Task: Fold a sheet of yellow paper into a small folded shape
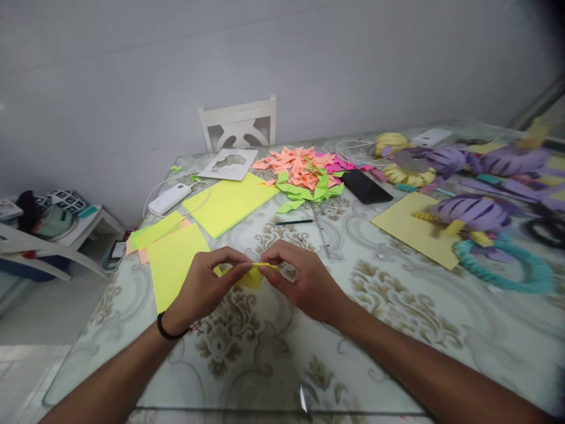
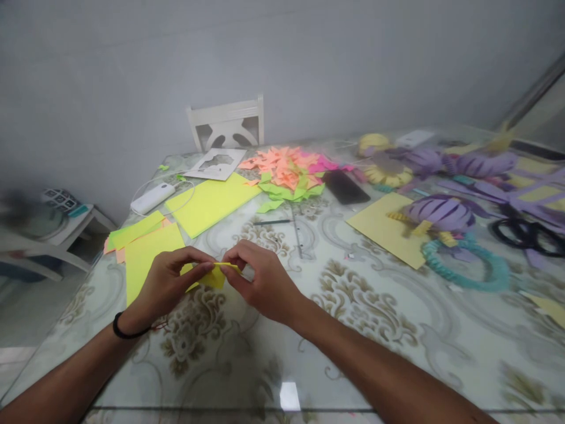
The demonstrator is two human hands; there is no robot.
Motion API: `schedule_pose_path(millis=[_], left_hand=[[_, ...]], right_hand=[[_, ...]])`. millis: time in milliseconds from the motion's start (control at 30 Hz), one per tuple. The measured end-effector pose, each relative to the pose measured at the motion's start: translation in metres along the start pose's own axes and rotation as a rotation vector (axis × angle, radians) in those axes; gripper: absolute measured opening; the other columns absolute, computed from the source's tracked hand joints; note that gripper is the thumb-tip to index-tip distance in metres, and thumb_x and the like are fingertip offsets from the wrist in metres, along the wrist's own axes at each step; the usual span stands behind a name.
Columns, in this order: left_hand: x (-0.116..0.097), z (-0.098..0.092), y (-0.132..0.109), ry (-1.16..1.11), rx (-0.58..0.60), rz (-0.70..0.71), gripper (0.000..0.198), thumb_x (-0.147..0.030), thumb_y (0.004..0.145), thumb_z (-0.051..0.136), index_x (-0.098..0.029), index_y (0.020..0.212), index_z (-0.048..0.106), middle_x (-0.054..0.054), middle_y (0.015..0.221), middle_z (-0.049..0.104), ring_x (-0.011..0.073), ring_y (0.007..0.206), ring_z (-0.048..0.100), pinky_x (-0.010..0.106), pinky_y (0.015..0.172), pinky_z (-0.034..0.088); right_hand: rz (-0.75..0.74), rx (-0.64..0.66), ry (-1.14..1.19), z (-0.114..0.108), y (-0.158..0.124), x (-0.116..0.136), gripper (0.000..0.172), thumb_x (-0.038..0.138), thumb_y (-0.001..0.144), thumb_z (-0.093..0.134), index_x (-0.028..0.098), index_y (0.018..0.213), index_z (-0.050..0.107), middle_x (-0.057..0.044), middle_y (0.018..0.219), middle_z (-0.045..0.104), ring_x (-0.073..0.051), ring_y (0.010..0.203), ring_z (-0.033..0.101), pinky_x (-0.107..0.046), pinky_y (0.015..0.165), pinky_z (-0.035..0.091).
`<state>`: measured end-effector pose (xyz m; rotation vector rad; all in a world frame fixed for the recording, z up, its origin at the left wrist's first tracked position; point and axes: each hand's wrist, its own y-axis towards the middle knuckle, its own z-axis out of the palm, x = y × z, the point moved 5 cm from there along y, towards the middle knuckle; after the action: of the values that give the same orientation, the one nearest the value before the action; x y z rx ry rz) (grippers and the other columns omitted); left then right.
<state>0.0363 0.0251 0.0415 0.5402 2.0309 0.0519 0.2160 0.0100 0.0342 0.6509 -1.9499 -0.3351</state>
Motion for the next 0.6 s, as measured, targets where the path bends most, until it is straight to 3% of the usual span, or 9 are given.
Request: schedule_pose_path(millis=[233, 600], left_hand=[[0.002, 0.003, 0.001, -0.034, 0.065, -0.013, 0.015, -0.032, 0.092, 0.071, -0.017, 0.09, 0.074, 0.004, 0.086, 0.078, 0.017, 0.078, 0.073, 0.025, 0.072, 0.057], [0.005, -0.001, 0.0, -0.02, 0.045, -0.025, 0.025, -0.039, 0.093, 0.069, -0.018, 0.082, 0.075, 0.004, 0.076, 0.077, 0.0171, 0.071, 0.071, 0.026, 0.067, 0.055]], right_hand=[[-0.024, 0.044, 0.07, -0.003, 0.002, 0.003, 0.018, 0.03, 0.099, 0.062, 0.021, 0.084, 0.069, -0.003, 0.079, 0.068, -0.017, 0.073, 0.062, -0.03, 0.068, 0.047], [0.179, 0.028, 0.147, -0.001, 0.002, -0.008, 0.016, 0.032, 0.092, 0.069, 0.019, 0.083, 0.072, -0.002, 0.077, 0.072, -0.015, 0.069, 0.062, -0.028, 0.065, 0.048]])
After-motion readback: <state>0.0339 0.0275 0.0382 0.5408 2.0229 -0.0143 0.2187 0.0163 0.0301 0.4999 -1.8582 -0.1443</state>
